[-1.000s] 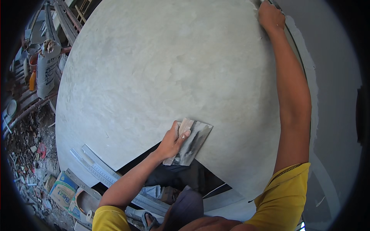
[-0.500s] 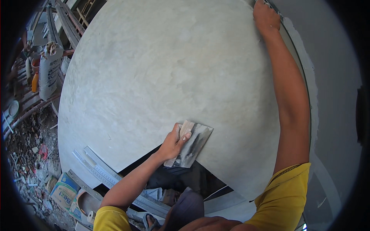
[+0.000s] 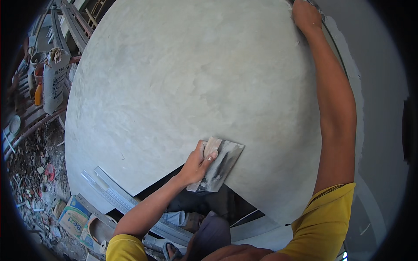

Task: Apply plaster or wall putty to a wall surface using a trowel and hawk.

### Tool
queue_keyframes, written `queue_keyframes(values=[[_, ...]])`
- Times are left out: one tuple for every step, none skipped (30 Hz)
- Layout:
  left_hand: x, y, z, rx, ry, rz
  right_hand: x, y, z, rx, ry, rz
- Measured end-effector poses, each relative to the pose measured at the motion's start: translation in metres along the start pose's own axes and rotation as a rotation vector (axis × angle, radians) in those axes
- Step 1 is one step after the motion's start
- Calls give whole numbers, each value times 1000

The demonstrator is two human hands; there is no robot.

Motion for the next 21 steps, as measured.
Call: queue_keyframes(values=[[0,-1,-1,4,11,3,-2,-3,-3,-21,-5,17],[1,-1,0,8,25,7,-2,-3,-5,-18,-5,13],[2,-1,0,7,29,4,-4,0,-7,-28,-52,-64],[2,-1,0,7,23,-6,-7,4,-11,-38,-99,-141],[2,-1,0,8,16,-15,-7,10,-15,-35,-98,-144],[3,-1,1,6,20,-18,-15,11,-22,73,-229,-188],[3,-1,2,14,16,-26,-22,11,-30,182,-359,-233],[2,-3,1,31,4,-25,-34,11,-41,146,-375,-215],[-1,-2,2,30,7,-28,-46,9,-57,111,-391,-211],[-4,-5,5,67,-1,-91,-53,11,-72,141,-389,-209],[-5,-9,7,105,-10,-152,-60,12,-86,172,-387,-205],[-1,-13,7,110,-11,-144,-69,5,-104,112,-451,-157],[1,-21,8,159,-95,-395,-75,-4,-126,54,-513,-106],[4,-25,9,204,-178,-650,-81,-16,-152,107,-585,-12],[18,-31,9,267,-260,-726,-81,-25,-179,157,-655,75],[20,-40,9,252,-337,-793,-82,-32,-206,282,-765,202],[25,-45,9,213,-367,-908,-83,-46,-230,219,-884,441],[32,-46,11,163,-395,-1029,-80,-60,-253,225,-1032,528],[43,-50,9,124,-385,-1108,-81,-69,-275,204,-1107,627],[56,-50,8,124,-389,-1107,-77,-72,-289,201,-1105,630],[68,-47,9,126,-352,-1179,-73,-72,-302,156,-1148,721]])
Point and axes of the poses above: each hand's wrist, its own z-axis towards the middle knuckle, its own y-axis out of the palm, x = y × z, the point moved 5 cm from there along z, towards the middle knuckle, and after that the axes turned 5 degrees about -z, right-handed, at the moved point
